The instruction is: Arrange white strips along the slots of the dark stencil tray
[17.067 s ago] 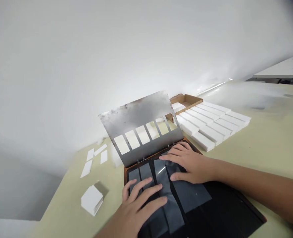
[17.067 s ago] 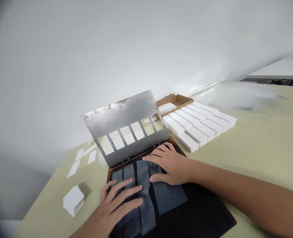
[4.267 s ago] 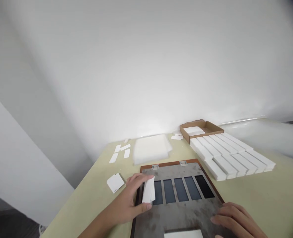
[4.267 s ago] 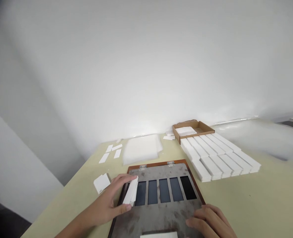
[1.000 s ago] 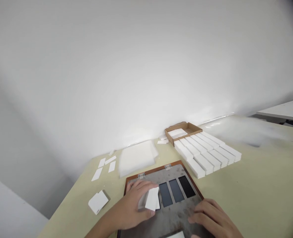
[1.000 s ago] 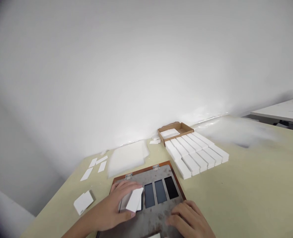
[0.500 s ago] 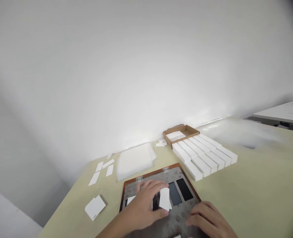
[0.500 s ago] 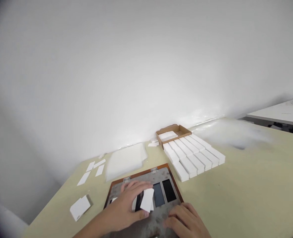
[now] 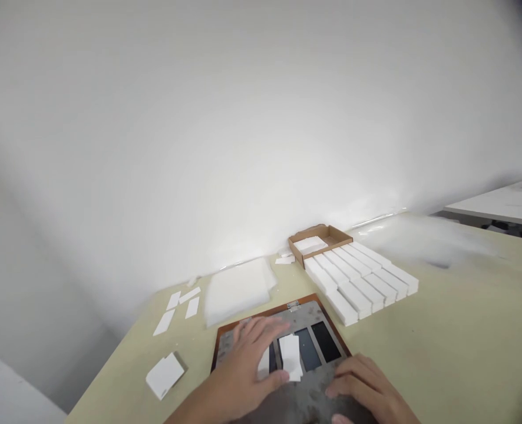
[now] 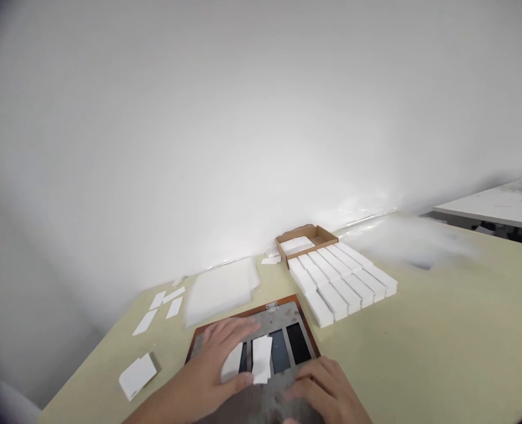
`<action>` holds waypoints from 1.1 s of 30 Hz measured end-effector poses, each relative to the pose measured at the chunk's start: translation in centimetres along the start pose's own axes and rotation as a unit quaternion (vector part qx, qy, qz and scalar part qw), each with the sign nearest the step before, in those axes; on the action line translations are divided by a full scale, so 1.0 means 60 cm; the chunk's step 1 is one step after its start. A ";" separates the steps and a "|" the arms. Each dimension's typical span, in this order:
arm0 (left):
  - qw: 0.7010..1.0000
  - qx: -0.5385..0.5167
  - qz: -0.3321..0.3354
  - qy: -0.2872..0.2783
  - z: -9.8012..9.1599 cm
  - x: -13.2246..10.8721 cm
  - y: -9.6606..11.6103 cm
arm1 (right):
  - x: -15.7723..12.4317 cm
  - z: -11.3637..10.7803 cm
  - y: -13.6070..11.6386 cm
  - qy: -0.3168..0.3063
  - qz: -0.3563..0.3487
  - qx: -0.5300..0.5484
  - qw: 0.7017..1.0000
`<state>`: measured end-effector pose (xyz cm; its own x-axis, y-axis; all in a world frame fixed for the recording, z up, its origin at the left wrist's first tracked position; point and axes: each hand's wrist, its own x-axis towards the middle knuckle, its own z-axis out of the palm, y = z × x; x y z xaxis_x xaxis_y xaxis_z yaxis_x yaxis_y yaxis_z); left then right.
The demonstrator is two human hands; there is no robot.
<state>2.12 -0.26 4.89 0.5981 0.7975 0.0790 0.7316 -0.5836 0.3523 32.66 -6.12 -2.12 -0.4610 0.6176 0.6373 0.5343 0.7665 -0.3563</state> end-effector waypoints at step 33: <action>0.981 -0.008 0.055 0.186 0.077 -0.112 -0.121 | 0.166 -0.013 0.081 -0.255 0.060 0.032 0.965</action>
<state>-5.72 -2.10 -2.49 0.5104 0.7322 0.4510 0.6619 -0.6693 0.3375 31.25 3.60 3.04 -0.6949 0.6972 0.1759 0.5691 0.6828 -0.4581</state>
